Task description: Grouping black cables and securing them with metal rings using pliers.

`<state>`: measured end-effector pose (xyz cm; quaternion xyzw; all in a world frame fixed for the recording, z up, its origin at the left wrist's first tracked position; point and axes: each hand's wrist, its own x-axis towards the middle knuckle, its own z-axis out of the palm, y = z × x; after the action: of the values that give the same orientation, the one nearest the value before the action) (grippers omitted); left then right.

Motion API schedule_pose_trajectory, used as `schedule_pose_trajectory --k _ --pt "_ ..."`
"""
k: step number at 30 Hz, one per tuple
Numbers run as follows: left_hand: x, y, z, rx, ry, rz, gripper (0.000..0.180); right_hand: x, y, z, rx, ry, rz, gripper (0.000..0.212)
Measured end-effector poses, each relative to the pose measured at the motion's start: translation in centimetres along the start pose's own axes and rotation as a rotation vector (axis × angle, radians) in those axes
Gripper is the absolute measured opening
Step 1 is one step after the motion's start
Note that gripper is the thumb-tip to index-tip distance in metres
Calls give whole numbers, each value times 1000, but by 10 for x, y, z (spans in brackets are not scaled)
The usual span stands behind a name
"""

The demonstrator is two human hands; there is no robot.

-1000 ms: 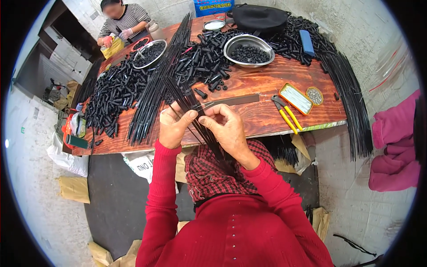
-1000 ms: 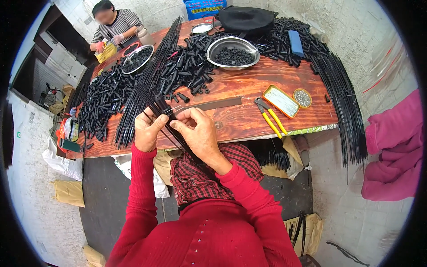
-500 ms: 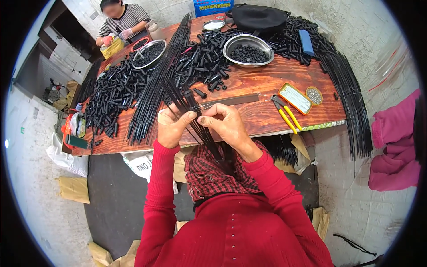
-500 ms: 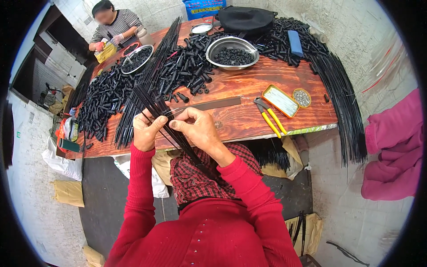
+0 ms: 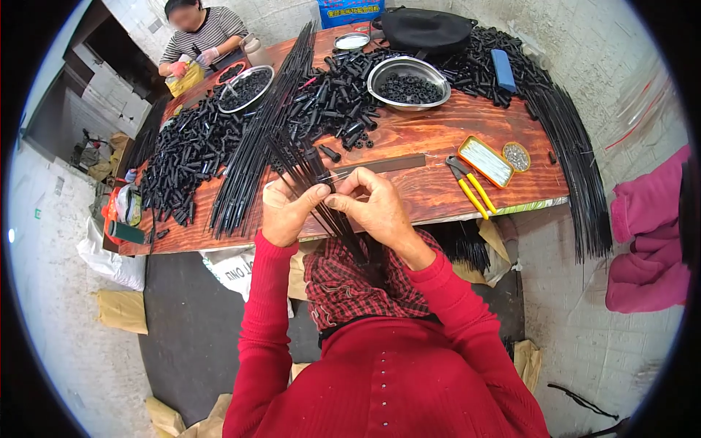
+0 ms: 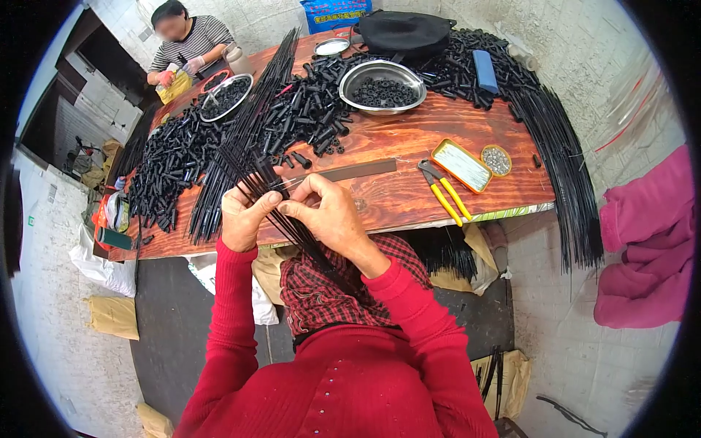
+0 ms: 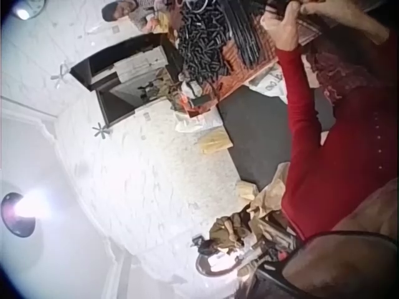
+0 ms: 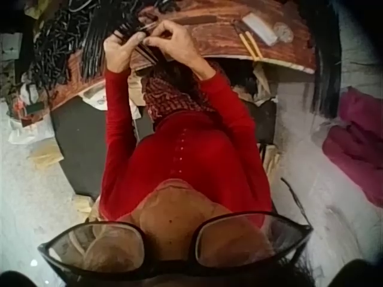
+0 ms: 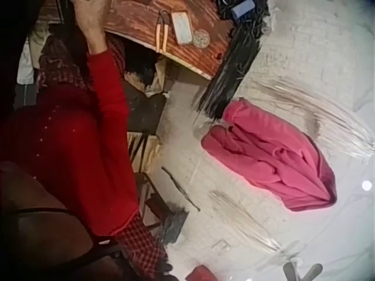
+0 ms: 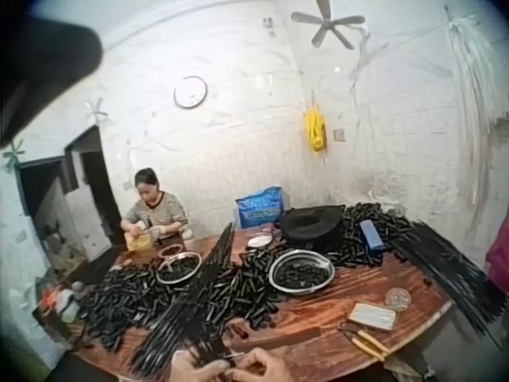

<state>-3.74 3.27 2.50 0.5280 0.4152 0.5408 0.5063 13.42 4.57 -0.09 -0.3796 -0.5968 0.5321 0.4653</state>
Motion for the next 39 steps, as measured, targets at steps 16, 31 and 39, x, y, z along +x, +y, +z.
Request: schedule_pose_trajectory --k 16,31,39 --pt "5 2 0 -17 -34 33 39 1 -2 -3 -181 192 -254 16" --pt "8 -4 -9 -19 -108 27 39 1 8 1 128 96 -36 19" --pt "9 3 -5 -158 -117 42 52 -2 2 10 -13 90 -79 15"
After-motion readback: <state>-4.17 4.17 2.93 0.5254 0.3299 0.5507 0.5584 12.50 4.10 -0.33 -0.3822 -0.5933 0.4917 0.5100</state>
